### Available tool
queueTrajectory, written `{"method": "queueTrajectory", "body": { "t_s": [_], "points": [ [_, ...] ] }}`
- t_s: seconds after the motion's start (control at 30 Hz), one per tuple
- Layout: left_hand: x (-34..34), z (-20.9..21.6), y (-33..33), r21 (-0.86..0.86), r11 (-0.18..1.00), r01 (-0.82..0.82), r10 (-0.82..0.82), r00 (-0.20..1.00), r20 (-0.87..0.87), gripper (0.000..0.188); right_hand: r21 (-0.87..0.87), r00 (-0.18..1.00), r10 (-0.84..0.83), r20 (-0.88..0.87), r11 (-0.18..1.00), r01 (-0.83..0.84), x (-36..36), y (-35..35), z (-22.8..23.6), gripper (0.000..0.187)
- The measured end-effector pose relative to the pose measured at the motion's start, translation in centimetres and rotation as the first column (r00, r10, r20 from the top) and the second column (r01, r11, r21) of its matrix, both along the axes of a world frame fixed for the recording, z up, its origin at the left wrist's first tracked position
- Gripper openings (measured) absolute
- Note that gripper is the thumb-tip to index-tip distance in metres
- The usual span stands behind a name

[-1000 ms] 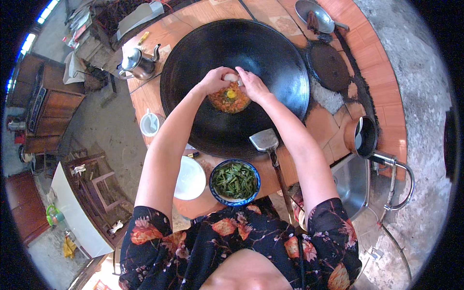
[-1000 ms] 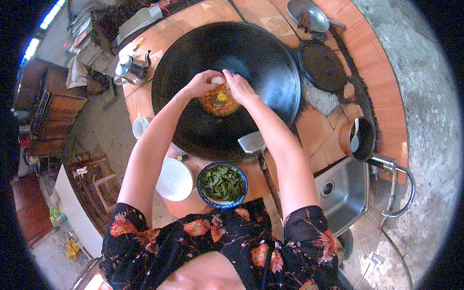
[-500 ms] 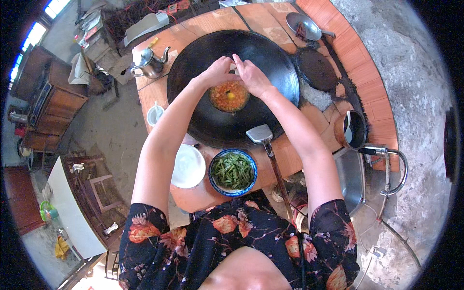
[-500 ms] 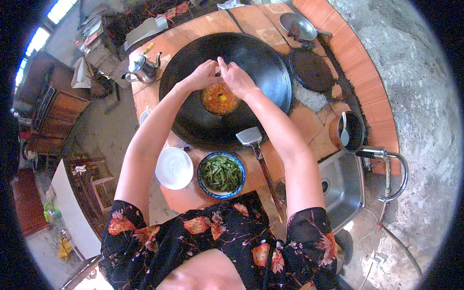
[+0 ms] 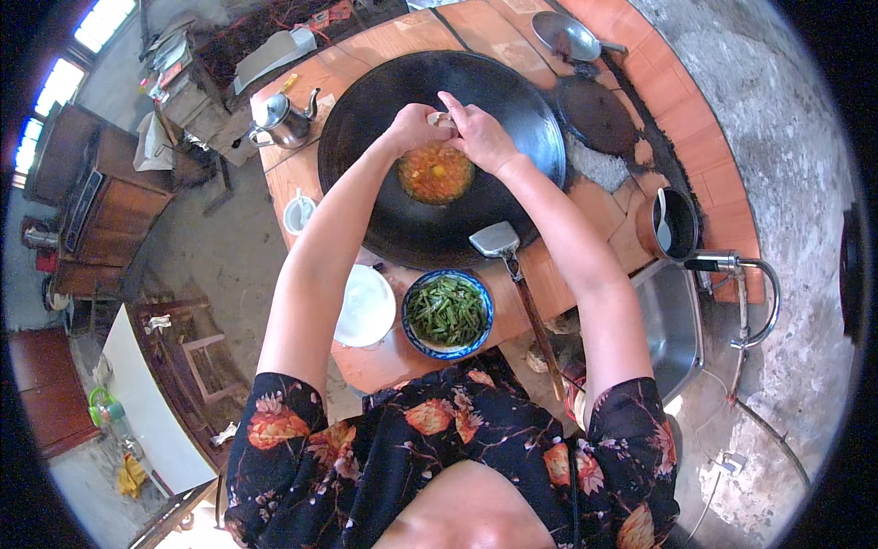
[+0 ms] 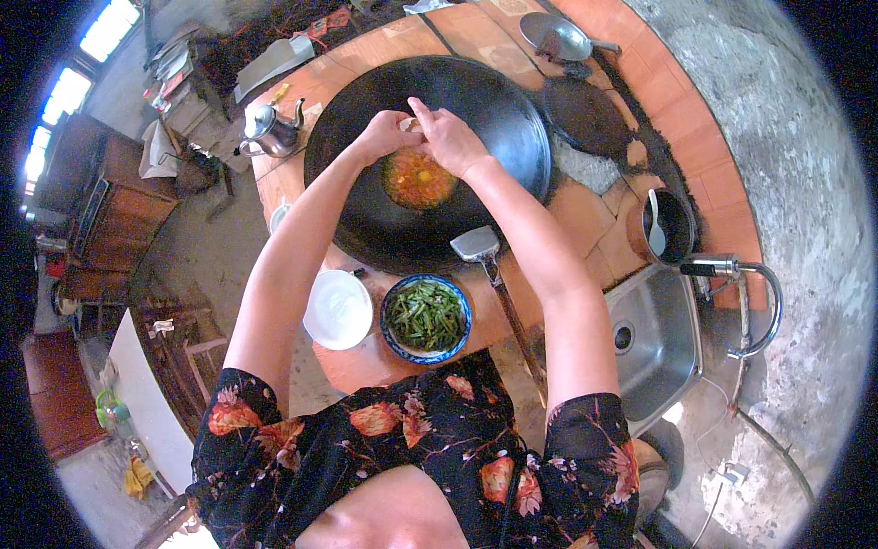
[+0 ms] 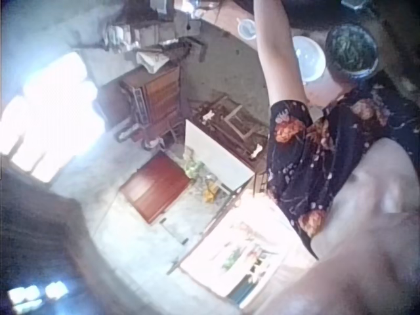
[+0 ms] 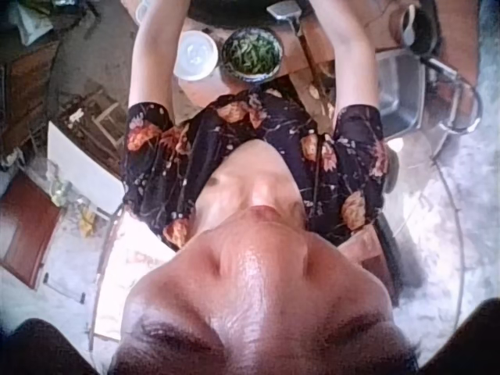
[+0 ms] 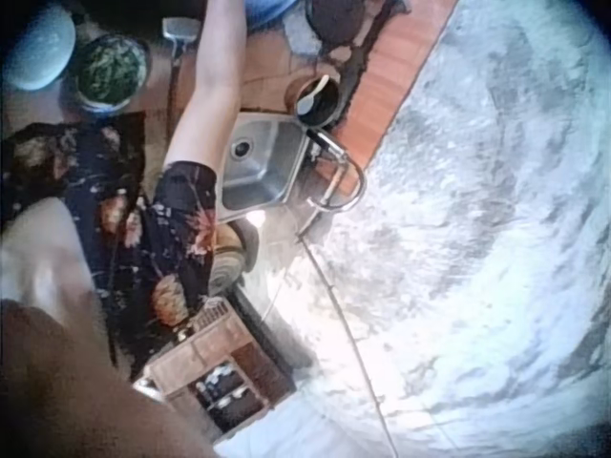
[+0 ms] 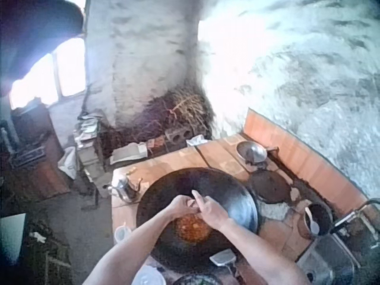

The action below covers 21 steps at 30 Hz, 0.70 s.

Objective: The person washes their hands, cracks an egg into a large wok containing oil and other ingredients, stirs the mixture with a spatula, washes their hands again, manages a wood fire in an adjacent stove with tongs and a poker while holding a plastic bottle, and then continues stirring and flipping the egg in the wok.

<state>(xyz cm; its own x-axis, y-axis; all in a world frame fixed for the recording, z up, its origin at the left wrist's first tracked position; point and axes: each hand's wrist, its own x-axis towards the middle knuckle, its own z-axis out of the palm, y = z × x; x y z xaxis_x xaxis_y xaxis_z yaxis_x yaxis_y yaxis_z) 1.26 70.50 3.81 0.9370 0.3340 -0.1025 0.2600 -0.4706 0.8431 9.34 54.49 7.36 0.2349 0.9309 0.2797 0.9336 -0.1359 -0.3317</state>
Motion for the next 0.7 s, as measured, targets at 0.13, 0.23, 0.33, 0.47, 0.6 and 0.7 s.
{"method": "queueTrajectory", "body": {
  "t_s": [0.13,0.23,0.33,0.47,0.6,0.7],
  "points": [
    [0.5,-0.6,-0.7,-0.284,0.958,-0.027,0.05,0.996,0.073,0.036,0.312,0.997,-0.056,0.044,0.949,0.039,-0.1,-2.3,0.3,0.062],
    [-0.2,-1.8,0.6,-0.402,0.912,-0.086,0.14,0.984,0.106,0.037,0.1,0.996,-0.061,0.067,0.994,0.054,-2.9,-8.5,0.4,0.039],
    [-1.1,-1.6,1.1,-0.44,0.895,-0.076,0.167,0.971,0.172,0.037,-0.505,0.962,0.262,0.079,0.842,-0.188,-7.0,-19.7,-3.1,0.023],
    [-1.9,-1.4,1.3,-0.412,0.907,-0.087,0.195,0.954,0.227,0.039,-0.929,0.98,0.162,-0.117,0.331,-0.166,-14.5,-30.6,-3.9,0.035],
    [-1.1,-1.1,0.6,-0.574,0.816,-0.067,0.258,0.931,0.259,0.04,-0.852,0.989,0.117,-0.093,0.505,-0.14,-16.2,-36.8,-7.9,0.027],
    [-1.6,-0.6,0.6,-0.63,0.772,-0.083,0.296,0.924,0.242,0.039,-0.742,0.98,0.199,0.014,0.659,-0.123,-15.9,-36.1,-4.5,0.025]
  ]
}}
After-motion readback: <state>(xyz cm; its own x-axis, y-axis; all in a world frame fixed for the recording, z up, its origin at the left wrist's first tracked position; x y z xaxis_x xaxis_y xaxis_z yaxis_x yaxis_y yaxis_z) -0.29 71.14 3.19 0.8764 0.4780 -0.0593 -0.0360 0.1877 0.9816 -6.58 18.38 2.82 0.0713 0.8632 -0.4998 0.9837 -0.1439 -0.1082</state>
